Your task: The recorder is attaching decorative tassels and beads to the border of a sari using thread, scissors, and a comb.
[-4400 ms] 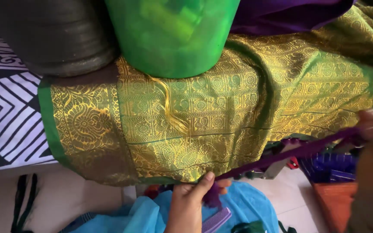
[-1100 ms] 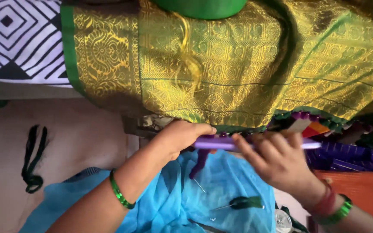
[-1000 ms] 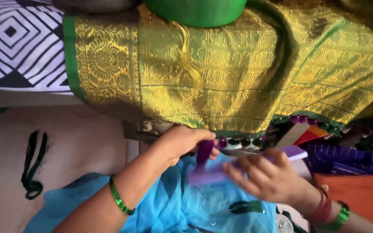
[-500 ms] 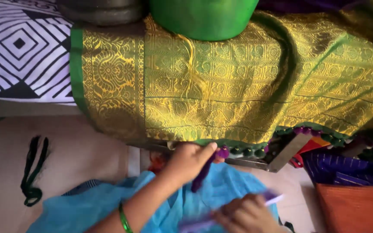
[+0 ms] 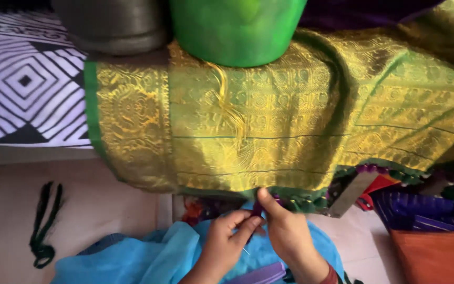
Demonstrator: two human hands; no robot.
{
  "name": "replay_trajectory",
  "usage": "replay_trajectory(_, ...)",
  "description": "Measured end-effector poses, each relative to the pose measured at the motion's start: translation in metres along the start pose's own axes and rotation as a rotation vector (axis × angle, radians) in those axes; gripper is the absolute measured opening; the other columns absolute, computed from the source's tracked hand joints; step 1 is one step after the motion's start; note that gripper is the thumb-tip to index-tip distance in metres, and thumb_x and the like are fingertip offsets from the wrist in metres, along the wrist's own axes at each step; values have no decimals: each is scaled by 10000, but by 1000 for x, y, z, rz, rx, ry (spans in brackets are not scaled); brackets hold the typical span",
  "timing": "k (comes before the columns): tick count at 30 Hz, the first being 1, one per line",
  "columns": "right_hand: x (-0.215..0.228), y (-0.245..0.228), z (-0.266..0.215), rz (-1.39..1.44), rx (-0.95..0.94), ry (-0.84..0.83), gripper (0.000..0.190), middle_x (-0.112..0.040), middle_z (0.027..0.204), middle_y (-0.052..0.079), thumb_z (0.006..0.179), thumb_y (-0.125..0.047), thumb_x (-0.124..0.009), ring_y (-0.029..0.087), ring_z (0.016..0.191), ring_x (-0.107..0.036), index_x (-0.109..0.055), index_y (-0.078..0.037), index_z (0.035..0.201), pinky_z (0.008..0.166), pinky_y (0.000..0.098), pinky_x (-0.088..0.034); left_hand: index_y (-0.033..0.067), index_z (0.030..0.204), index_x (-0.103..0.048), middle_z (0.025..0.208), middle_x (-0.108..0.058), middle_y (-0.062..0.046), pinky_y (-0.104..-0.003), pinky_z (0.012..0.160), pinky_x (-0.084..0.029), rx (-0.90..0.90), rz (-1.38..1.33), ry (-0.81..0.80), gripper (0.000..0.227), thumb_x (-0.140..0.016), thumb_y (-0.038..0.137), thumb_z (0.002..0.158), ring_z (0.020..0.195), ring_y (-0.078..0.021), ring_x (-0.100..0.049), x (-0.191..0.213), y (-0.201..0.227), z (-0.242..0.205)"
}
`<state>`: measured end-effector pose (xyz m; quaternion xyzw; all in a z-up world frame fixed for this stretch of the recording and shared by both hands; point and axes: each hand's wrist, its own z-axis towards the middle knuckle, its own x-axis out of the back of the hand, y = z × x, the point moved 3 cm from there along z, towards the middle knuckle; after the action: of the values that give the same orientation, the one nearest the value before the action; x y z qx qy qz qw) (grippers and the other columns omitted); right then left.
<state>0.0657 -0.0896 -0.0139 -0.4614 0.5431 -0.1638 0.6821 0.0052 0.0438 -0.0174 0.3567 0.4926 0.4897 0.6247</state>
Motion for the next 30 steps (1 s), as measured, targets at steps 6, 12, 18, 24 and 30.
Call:
replay_trajectory(6, 3, 16, -14, -388, 251, 383, 234, -708, 860, 22, 968, -223, -624, 101, 783, -608, -707, -7, 936, 699, 246, -479, -37, 1063, -678, 946, -686, -116, -330, 772, -520, -562, 467, 175, 267, -680, 214, 972, 881, -197, -661, 6, 71, 19)
replay_trajectory(12, 45, 34, -30, -370, 228, 154, 333, -707, 726, 106, 1036, -243, -584, 187, 669, -680, -694, 40, 900, 650, 326, -562, -154, 926, -711, 734, -671, -140, -435, 553, -459, 370, -130, -93, 348, -724, 180, 1022, 595, -262, -598, 1, 2, 36)
replay_trajectory(18, -54, -76, -61, -1305, 786, 334, 163, -694, 832, 91, 867, -132, -739, 153, 745, -688, -705, -6, 964, 616, 308, -566, -20, 1003, -792, 847, -753, 14, -220, 711, -502, 293, -51, -33, 274, -688, 232, 972, 760, -26, -610, -6, 16, 42)
replay_trajectory(24, -131, -153, -20, -981, 763, 209, 154, -694, 943, 67, 998, -86, -658, 104, 818, -709, -691, 3, 1118, 716, 246, -567, -36, 931, -804, 773, -724, 3, -249, 656, -474, 249, 104, 99, 234, -765, 195, 920, 696, -47, -569, 3, 13, 47)
replay_trajectory(30, -161, -167, 34, -765, 466, -89, 215, -727, 967, 45, 966, -108, -668, 96, 835, -711, -723, 33, 1119, 753, 255, -607, 11, 898, -787, 764, -705, 77, -224, 643, -459, 165, 22, 66, 156, -756, 163, 885, 694, -20, -544, -1, 24, 45)
